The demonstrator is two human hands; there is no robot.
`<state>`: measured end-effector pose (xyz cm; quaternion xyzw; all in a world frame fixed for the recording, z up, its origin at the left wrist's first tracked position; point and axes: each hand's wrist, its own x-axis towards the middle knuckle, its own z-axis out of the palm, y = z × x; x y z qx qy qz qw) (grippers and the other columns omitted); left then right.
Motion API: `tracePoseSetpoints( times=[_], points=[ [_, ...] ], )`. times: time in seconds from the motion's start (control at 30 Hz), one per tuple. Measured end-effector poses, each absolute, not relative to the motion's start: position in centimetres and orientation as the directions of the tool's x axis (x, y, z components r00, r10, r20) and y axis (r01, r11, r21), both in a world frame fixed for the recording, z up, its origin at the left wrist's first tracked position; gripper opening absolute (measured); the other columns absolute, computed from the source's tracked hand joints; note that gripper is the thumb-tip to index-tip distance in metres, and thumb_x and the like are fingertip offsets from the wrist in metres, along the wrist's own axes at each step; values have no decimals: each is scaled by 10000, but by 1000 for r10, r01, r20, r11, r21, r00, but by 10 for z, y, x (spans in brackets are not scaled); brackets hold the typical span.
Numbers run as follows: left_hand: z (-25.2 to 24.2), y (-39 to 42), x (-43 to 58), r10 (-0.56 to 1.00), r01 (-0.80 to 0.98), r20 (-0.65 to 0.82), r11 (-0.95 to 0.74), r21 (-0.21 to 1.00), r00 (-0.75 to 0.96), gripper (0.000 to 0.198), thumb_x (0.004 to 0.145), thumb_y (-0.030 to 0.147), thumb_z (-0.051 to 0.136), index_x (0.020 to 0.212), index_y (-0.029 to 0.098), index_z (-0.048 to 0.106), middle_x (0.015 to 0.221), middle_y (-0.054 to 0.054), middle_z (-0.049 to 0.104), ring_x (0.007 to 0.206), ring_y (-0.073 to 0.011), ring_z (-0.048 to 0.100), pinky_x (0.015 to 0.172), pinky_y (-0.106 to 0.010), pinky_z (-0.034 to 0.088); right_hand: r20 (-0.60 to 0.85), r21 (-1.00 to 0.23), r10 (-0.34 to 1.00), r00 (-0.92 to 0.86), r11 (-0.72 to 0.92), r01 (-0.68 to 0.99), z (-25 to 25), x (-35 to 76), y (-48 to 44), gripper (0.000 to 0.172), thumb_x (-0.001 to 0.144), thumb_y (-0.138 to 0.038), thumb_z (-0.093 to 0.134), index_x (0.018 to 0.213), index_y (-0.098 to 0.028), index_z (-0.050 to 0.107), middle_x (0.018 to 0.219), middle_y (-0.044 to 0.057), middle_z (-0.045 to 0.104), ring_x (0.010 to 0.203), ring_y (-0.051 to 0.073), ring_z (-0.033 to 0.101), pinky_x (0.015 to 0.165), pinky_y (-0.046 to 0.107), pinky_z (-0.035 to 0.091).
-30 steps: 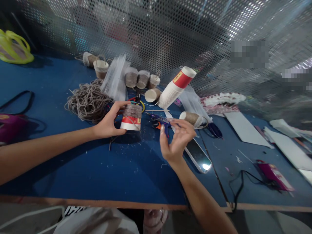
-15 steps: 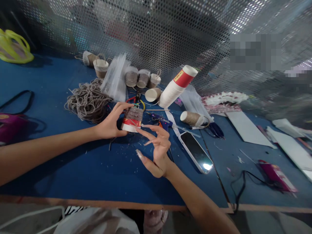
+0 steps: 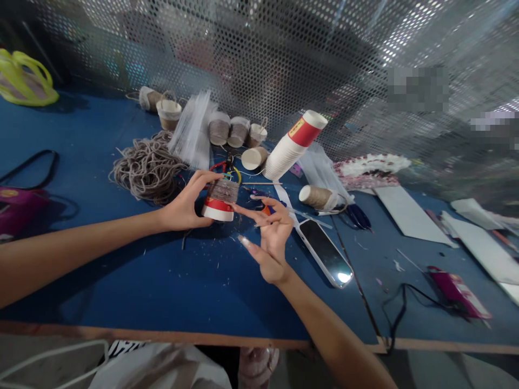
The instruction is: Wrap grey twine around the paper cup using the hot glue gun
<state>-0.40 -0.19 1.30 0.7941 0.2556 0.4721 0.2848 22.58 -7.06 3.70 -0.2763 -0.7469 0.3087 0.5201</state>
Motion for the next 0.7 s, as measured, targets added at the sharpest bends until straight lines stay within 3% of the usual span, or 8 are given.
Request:
tracePoseSetpoints(
  times=[0.2,0.33,0.53,0.7],
  points=[
    [13,-3,-4,697,119,583,-678,726,418,866,637,112,742,1431,262,432,1342,-114,473,1299,-330,511,1087,-515,507,546,-829,835,-67,550,101,32,228,-61,292,864,-275,565,1035,-301,330,1275,32,394,975,195,726,910,505,579],
    [14,-3,-4,698,140,583,-683,717,417,862,645,116,738,1438,253,429,1337,-113,474,1304,-329,499,1101,-505,497,587,-807,802,111,569,160,33,231,-58,269,871,-281,551,1019,-293,328,1176,19,400,914,172,718,868,469,593],
    [20,-4,-4,664,227,591,-730,645,457,831,703,149,722,1459,249,394,1334,-117,459,1306,-312,478,1134,-539,455,615,-758,756,-225,645,99,35,221,-71,422,828,-129,604,1101,-330,354,1286,24,347,1001,213,718,997,604,528],
    [22,-6,-3,638,246,612,-759,603,468,825,706,174,748,1448,257,395,1326,-118,466,1284,-314,488,1108,-540,473,602,-758,750,-274,645,98,33,213,-74,420,861,-92,559,1127,-340,350,1318,41,320,1242,266,621,1049,609,507]
  ],
)
